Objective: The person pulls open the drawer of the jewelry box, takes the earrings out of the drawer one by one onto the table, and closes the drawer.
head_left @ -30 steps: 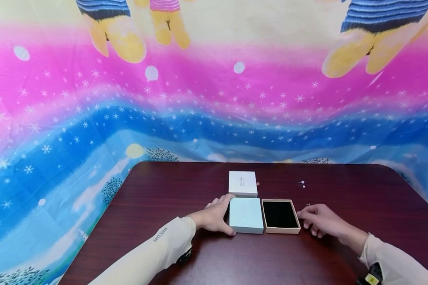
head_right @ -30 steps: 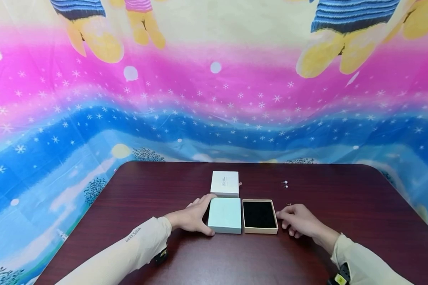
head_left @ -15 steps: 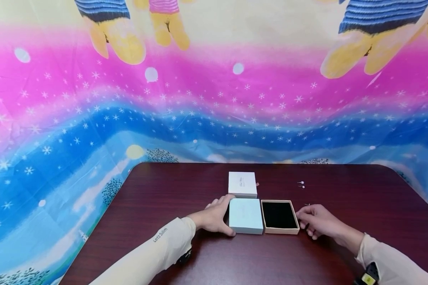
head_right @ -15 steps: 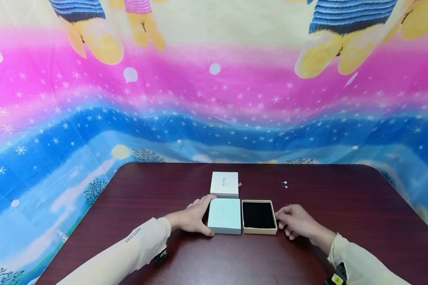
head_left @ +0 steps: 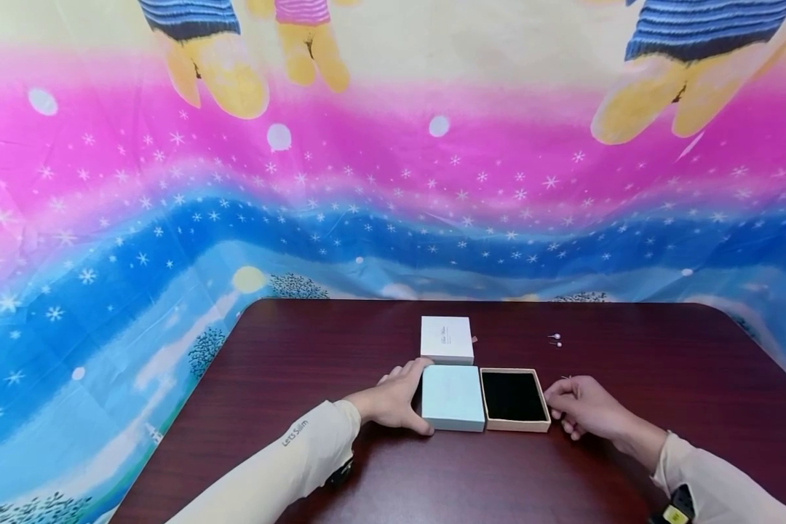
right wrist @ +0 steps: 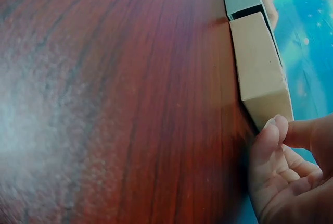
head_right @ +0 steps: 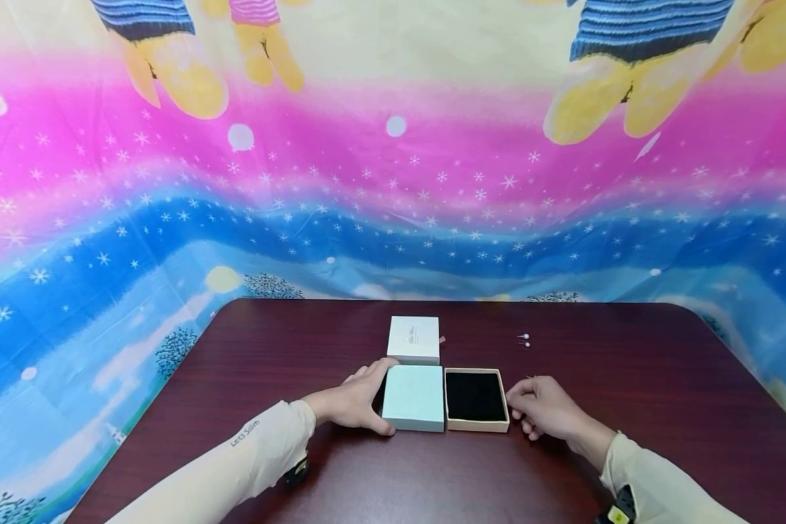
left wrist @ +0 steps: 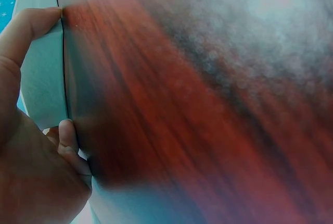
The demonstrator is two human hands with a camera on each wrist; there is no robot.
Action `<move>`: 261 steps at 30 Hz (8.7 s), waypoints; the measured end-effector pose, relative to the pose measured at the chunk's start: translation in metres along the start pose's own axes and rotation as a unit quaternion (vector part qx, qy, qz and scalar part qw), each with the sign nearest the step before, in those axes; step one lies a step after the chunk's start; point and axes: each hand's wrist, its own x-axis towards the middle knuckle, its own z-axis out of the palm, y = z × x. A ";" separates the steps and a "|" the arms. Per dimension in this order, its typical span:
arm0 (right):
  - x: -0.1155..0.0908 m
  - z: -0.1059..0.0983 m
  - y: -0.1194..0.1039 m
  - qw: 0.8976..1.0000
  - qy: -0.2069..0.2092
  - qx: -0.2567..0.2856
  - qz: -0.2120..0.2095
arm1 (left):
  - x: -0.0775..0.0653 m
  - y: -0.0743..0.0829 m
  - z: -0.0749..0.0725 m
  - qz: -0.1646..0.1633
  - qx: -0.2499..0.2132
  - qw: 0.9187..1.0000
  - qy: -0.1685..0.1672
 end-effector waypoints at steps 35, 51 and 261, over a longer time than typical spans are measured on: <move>0.001 0.003 -0.001 0.997 -0.035 0.020 -0.060 | -0.001 0.001 -0.001 0.004 -0.009 1.000 -0.002; 0.002 0.002 -0.005 0.997 -0.042 0.002 -0.066 | 0.001 0.001 -0.002 0.002 -0.005 1.000 0.000; 0.034 0.065 -0.031 0.995 -0.025 0.050 -0.083 | -0.002 0.000 0.003 0.002 -0.021 1.000 0.007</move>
